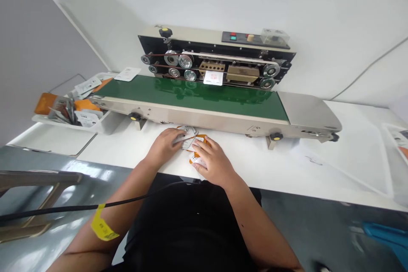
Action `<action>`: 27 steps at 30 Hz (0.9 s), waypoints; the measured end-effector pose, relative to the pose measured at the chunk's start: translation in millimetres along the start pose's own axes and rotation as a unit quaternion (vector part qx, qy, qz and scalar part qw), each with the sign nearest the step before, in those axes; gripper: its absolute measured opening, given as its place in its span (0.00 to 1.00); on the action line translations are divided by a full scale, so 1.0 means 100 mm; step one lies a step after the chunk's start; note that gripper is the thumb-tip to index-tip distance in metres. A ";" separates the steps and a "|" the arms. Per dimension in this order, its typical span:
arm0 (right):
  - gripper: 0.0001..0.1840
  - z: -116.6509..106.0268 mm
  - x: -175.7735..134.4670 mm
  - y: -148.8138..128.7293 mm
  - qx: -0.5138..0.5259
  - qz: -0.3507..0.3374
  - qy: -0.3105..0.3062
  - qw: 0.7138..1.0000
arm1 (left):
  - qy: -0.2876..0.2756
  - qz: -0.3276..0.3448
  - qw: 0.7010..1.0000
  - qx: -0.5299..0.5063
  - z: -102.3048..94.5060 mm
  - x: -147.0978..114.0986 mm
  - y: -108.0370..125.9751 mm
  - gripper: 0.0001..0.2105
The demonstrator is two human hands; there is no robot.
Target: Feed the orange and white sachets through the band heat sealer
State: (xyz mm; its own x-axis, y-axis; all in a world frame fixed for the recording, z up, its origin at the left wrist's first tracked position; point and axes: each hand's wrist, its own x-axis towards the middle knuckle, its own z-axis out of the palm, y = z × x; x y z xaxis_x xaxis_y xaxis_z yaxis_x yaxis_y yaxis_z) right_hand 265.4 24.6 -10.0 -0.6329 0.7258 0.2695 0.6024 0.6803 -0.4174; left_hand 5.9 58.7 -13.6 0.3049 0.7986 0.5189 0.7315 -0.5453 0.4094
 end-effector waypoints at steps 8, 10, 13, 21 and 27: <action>0.32 0.04 0.01 0.02 -0.005 0.014 0.046 0.999 | 0.095 0.025 0.993 -0.058 -0.18 0.02 0.09 0.06; 0.29 0.05 0.00 0.03 -0.011 0.018 0.083 0.996 | 0.120 -0.038 0.989 -0.077 -0.19 -0.02 0.10 0.08; 0.23 0.02 0.00 0.01 -0.019 0.027 0.158 0.987 | 0.167 -0.144 0.965 -0.143 -0.17 -0.08 0.07 0.11; 0.16 -0.09 0.29 -0.27 0.002 0.107 0.200 0.974 | 0.109 -0.200 0.901 -0.369 -0.13 -0.09 0.09 0.19; 0.13 -0.40 0.40 -0.23 0.176 0.123 0.227 0.950 | 0.025 -0.077 0.971 -0.223 -0.21 -0.10 0.04 0.12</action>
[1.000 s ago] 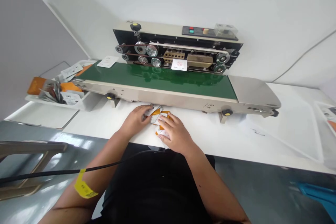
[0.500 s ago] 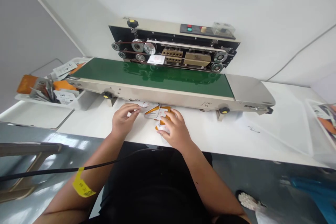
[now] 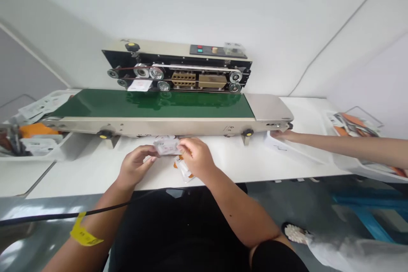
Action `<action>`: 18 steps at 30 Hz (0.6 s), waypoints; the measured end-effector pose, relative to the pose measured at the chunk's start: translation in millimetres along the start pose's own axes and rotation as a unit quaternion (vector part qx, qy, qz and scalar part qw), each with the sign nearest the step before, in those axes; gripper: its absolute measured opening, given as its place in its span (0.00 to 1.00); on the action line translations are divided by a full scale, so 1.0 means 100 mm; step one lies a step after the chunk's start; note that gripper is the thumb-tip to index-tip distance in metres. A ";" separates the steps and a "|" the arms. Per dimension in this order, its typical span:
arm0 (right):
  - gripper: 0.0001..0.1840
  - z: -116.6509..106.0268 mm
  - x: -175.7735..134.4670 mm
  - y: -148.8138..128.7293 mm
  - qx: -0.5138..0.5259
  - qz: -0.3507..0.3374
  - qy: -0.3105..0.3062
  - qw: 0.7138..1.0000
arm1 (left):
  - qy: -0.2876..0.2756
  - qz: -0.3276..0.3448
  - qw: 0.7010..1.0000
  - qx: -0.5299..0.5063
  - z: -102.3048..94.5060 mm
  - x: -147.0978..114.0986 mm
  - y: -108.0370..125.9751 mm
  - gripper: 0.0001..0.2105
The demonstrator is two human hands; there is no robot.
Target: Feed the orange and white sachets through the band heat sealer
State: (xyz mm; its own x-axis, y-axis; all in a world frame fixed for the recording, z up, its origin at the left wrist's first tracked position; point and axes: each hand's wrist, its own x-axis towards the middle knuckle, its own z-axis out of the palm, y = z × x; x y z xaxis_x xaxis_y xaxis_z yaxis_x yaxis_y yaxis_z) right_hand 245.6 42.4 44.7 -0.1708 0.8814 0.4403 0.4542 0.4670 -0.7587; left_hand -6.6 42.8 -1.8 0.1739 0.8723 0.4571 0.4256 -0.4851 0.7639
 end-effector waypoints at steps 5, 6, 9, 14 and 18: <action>0.17 -0.99 0.45 0.25 0.082 0.075 0.228 0.967 | 0.023 0.025 0.988 0.150 0.00 0.12 0.01 0.10; 0.19 -1.23 0.56 0.31 0.069 0.088 0.276 0.955 | 0.022 0.034 0.986 0.164 0.01 0.14 0.01 0.10; 0.19 -1.84 0.89 0.49 0.016 0.135 0.340 0.930 | 0.011 0.058 0.980 0.191 0.04 0.18 -0.02 0.09; 0.12 -2.17 1.31 0.72 -0.044 0.217 0.303 0.927 | -0.009 0.062 0.978 0.200 0.09 0.21 -0.11 0.10; 0.11 -2.07 1.61 0.83 -0.015 0.265 0.244 0.933 | -0.041 0.050 0.974 0.218 0.12 0.22 -0.16 0.14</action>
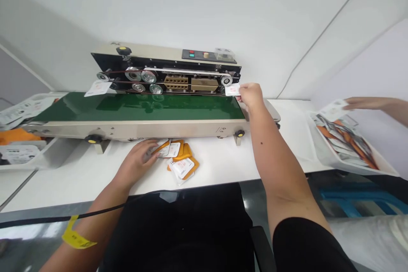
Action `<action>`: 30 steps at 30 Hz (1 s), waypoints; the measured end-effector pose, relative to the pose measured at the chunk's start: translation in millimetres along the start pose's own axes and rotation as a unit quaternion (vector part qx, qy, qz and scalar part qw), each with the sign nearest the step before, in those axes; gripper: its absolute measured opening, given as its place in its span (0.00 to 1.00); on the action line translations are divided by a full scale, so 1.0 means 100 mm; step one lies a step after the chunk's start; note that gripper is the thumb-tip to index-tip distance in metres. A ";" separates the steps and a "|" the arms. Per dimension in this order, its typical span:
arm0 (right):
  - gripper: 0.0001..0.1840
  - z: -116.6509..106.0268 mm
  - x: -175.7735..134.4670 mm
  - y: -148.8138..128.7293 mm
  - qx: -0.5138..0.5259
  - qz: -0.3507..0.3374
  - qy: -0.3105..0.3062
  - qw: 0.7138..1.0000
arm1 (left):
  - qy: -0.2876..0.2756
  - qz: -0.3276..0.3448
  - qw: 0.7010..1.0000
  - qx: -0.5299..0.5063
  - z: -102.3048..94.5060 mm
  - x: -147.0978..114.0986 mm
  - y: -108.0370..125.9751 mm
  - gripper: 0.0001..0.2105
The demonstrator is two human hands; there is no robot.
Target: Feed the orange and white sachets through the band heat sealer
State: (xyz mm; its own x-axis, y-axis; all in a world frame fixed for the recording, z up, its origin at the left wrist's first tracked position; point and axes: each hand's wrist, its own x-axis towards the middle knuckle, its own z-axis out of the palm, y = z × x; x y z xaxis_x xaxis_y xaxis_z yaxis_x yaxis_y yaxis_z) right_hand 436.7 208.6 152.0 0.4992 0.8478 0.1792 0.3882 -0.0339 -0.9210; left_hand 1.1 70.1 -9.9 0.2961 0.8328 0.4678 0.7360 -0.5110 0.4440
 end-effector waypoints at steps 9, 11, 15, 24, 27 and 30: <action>0.17 0.33 -1.46 0.10 -0.071 -0.354 0.070 0.930 | -0.021 -0.052 0.997 0.049 0.08 -0.02 -0.03 0.20; 0.17 0.55 -2.03 0.25 -0.093 -0.441 -0.156 0.879 | -0.011 -0.046 0.998 0.039 0.07 -0.03 -0.01 0.18; 0.28 0.97 -2.66 0.54 -0.190 -0.444 -0.364 0.797 | 0.003 -0.033 0.999 0.017 0.03 -0.07 0.04 0.16; 0.27 1.10 -2.73 0.73 -0.196 -0.404 -0.359 0.818 | 0.110 -0.059 0.992 -0.024 -0.06 -0.08 0.15 0.12; 0.27 1.09 -2.75 0.74 -0.198 -0.401 -0.357 0.820 | 0.120 -0.095 0.985 -0.083 -0.11 -0.11 0.15 0.11; 0.26 1.11 -2.75 0.76 -0.199 -0.404 -0.340 0.825 | 0.123 -0.156 0.963 -0.181 -0.12 -0.14 0.11 0.13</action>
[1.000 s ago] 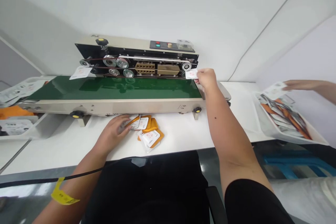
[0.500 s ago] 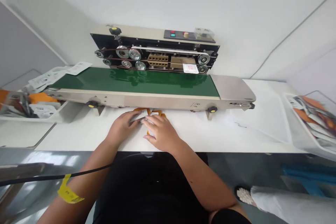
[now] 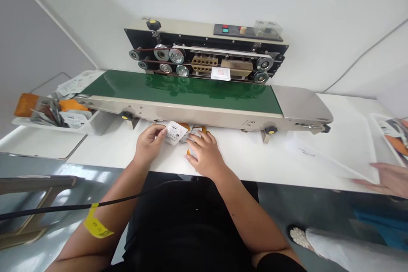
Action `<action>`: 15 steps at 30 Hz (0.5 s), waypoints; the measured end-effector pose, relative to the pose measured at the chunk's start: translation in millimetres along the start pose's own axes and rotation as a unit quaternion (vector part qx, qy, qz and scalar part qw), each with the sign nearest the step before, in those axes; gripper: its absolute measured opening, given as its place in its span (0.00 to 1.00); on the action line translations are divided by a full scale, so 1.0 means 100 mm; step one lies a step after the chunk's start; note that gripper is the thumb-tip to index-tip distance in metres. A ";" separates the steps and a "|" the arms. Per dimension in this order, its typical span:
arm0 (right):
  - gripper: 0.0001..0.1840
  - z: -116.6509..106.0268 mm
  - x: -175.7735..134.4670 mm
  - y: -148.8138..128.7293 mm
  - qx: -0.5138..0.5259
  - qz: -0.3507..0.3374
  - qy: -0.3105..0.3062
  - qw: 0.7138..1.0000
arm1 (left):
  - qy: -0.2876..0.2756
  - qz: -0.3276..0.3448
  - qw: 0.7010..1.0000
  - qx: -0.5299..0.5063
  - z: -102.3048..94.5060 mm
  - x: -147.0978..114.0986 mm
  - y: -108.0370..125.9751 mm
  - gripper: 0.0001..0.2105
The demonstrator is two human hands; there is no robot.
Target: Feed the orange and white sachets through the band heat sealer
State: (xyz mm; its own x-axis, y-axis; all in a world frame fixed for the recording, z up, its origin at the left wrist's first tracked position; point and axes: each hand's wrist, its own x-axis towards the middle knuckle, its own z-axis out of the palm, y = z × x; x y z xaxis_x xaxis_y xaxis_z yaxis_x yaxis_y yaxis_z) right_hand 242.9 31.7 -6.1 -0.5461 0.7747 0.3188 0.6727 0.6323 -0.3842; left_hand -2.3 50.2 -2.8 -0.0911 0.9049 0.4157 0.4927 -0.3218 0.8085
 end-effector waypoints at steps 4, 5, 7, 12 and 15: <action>0.23 0.01 0.02 0.01 0.001 0.024 0.076 0.997 | 0.007 -0.078 0.987 -0.144 0.02 0.00 -0.04 0.17; 0.22 0.01 0.03 0.00 0.005 0.034 0.101 0.994 | -0.001 -0.082 0.982 -0.168 0.03 0.00 -0.03 0.17; 0.21 0.01 0.05 -0.02 0.024 0.052 0.141 0.988 | -0.031 -0.075 0.977 -0.198 0.05 -0.02 -0.01 0.16; 0.08 -0.11 0.08 -0.09 0.147 0.062 0.152 0.975 | -0.158 0.022 0.979 -0.127 0.01 -0.07 0.05 0.13; 0.08 -0.36 0.09 -0.01 0.194 0.067 0.186 0.961 | -0.161 0.119 0.980 0.007 -0.02 -0.02 0.05 0.12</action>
State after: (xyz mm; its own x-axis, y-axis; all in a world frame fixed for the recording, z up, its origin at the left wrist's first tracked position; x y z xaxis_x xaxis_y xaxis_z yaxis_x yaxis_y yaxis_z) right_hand 255.4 38.1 28.1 -0.2033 0.8396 0.5038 0.4480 0.5373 -0.7146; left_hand -1.3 46.3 1.4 0.3046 0.8459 0.4378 0.4784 -0.5334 0.6976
